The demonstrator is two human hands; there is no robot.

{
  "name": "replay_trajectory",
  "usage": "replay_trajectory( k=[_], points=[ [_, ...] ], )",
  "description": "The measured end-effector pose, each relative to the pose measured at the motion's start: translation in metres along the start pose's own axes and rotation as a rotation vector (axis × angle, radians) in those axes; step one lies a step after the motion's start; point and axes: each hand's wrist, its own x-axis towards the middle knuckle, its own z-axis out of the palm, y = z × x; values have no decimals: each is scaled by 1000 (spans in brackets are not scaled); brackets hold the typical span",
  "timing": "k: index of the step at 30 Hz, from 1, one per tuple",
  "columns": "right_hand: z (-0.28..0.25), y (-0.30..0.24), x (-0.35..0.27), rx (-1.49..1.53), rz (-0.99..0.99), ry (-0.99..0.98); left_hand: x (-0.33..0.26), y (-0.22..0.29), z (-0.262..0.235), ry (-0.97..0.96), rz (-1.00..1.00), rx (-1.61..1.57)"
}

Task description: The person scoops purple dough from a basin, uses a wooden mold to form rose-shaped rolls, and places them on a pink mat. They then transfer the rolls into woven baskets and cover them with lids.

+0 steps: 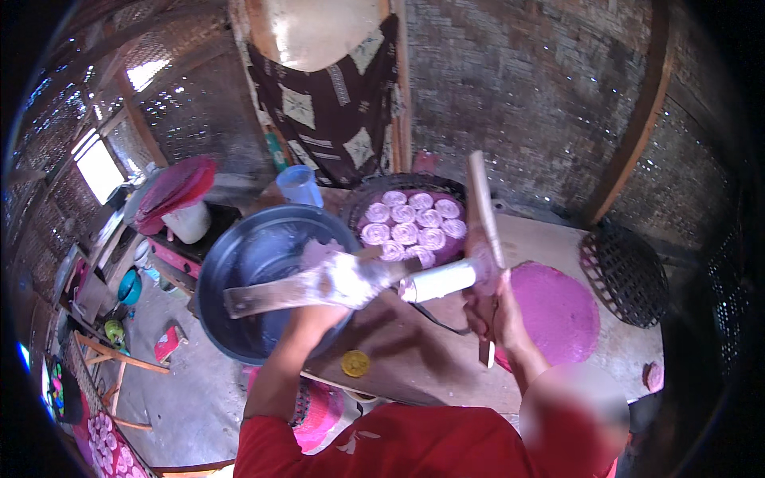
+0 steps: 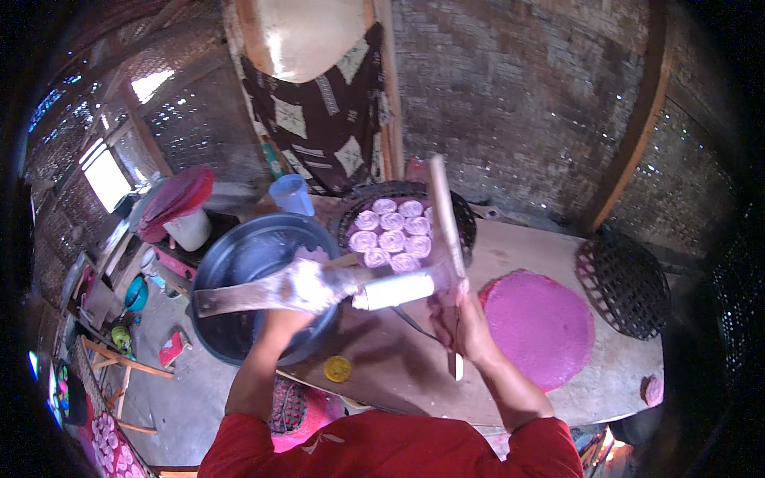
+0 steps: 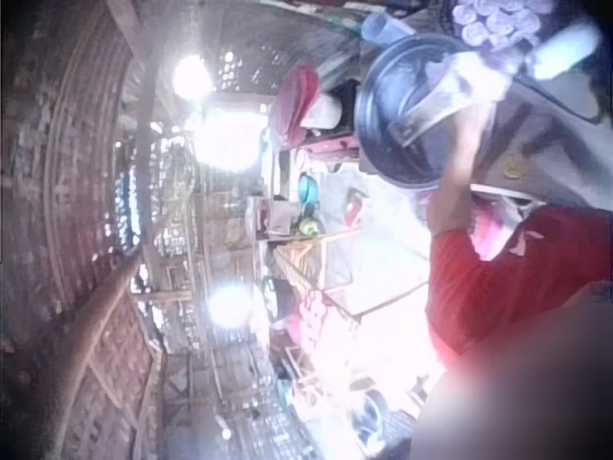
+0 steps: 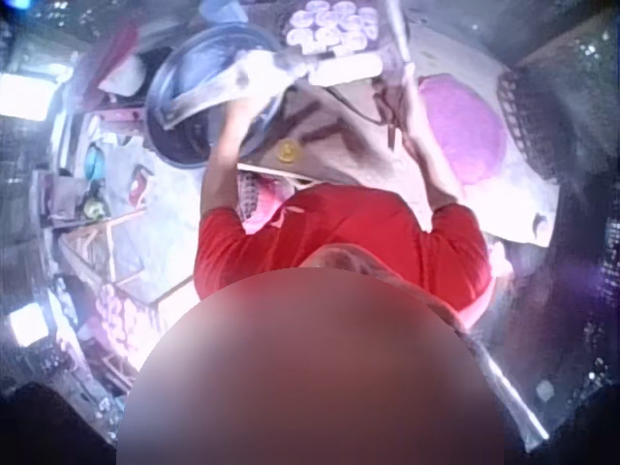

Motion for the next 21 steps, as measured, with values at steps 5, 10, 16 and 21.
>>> replay_trajectory(
  k=[5, 10, 16, 21],
  points=[
    [-42, -48, -43, -846, -553, 0, 15, 89, 51, -116, 147, -197],
    [-80, -85, -79, -1178, -515, -42, 43, 147, 77, -269, 271, -472],
    [-118, -83, -106, -1328, -499, -108, 39, 202, 116, -886, 267, -725],
    [-151, -93, -108, -1040, -192, -128, 55, 235, 135, -456, 522, -910]
  ],
)
